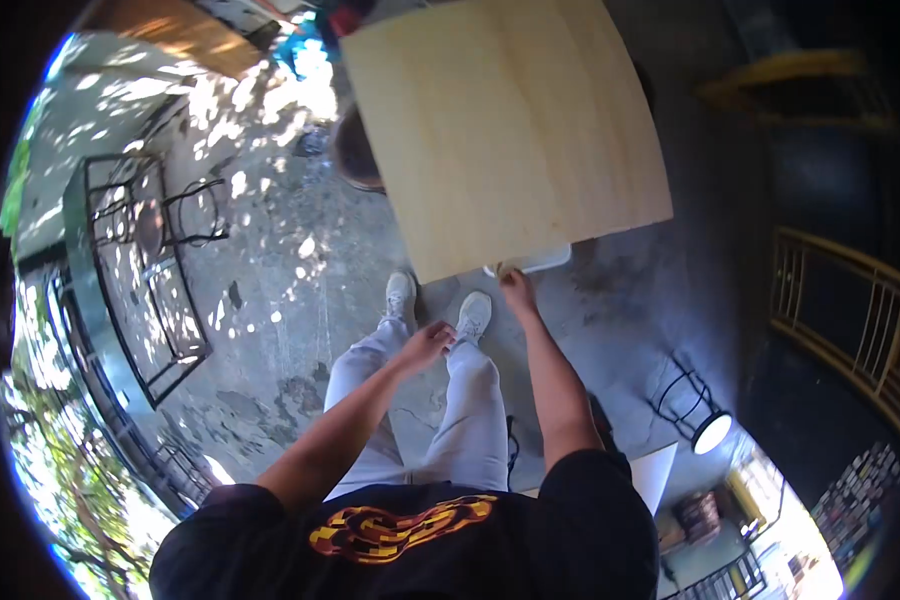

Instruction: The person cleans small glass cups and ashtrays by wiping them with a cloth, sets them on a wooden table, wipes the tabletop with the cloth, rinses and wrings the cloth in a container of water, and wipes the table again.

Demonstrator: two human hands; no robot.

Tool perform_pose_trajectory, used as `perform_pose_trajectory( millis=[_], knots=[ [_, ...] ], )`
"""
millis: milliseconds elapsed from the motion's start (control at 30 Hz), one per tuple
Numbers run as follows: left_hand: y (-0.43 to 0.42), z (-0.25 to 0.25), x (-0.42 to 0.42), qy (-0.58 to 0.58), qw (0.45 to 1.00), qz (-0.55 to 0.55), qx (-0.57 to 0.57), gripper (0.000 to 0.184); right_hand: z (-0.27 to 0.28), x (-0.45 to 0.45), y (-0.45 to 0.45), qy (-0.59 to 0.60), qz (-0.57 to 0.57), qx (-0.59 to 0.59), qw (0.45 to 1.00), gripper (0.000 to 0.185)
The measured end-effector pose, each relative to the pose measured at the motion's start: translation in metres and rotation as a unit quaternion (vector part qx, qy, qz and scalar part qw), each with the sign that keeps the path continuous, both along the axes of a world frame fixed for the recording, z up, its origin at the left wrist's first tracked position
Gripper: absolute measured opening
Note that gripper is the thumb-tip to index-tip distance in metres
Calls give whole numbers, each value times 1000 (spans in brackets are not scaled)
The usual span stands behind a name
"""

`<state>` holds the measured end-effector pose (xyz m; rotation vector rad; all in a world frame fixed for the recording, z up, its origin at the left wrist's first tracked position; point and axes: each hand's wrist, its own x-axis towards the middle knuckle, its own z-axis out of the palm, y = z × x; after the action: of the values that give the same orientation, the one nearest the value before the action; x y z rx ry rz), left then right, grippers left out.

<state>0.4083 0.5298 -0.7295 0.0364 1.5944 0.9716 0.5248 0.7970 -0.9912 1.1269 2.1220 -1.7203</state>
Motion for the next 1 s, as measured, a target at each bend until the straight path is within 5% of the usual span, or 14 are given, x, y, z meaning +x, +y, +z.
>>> perform_pose_trajectory(
  millis=[67,267,400,567,700,833,900,933,1000],
  knots=[
    [5,42,-9,-64,995,66,-34,28,174,-38,-21,-5,-23,-31,999,16],
    [-54,63,-47,-254,929,270,2,45,347,-87,-103,31,-113,-296,948,12],
    [-123,48,-87,-299,882,364,-16,65,421,-146,-178,62,-97,-338,934,12],
    [-202,140,-190,-228,874,429,-23,82,521,-240,-295,76,-77,-383,917,13],
    [-262,128,-274,-283,778,516,220,76,567,-323,-381,96,16,-387,917,17],
    [-320,177,-358,-225,722,524,392,70,577,-400,-458,172,111,-308,929,20],
    [-346,170,-396,-162,710,541,420,68,573,-443,-483,249,232,-37,940,27],
    [-361,224,-394,-178,705,558,399,64,573,-459,-494,280,282,102,912,31],
    [-379,242,-407,-162,672,590,417,59,581,-484,-521,202,344,261,879,38]
  ],
)
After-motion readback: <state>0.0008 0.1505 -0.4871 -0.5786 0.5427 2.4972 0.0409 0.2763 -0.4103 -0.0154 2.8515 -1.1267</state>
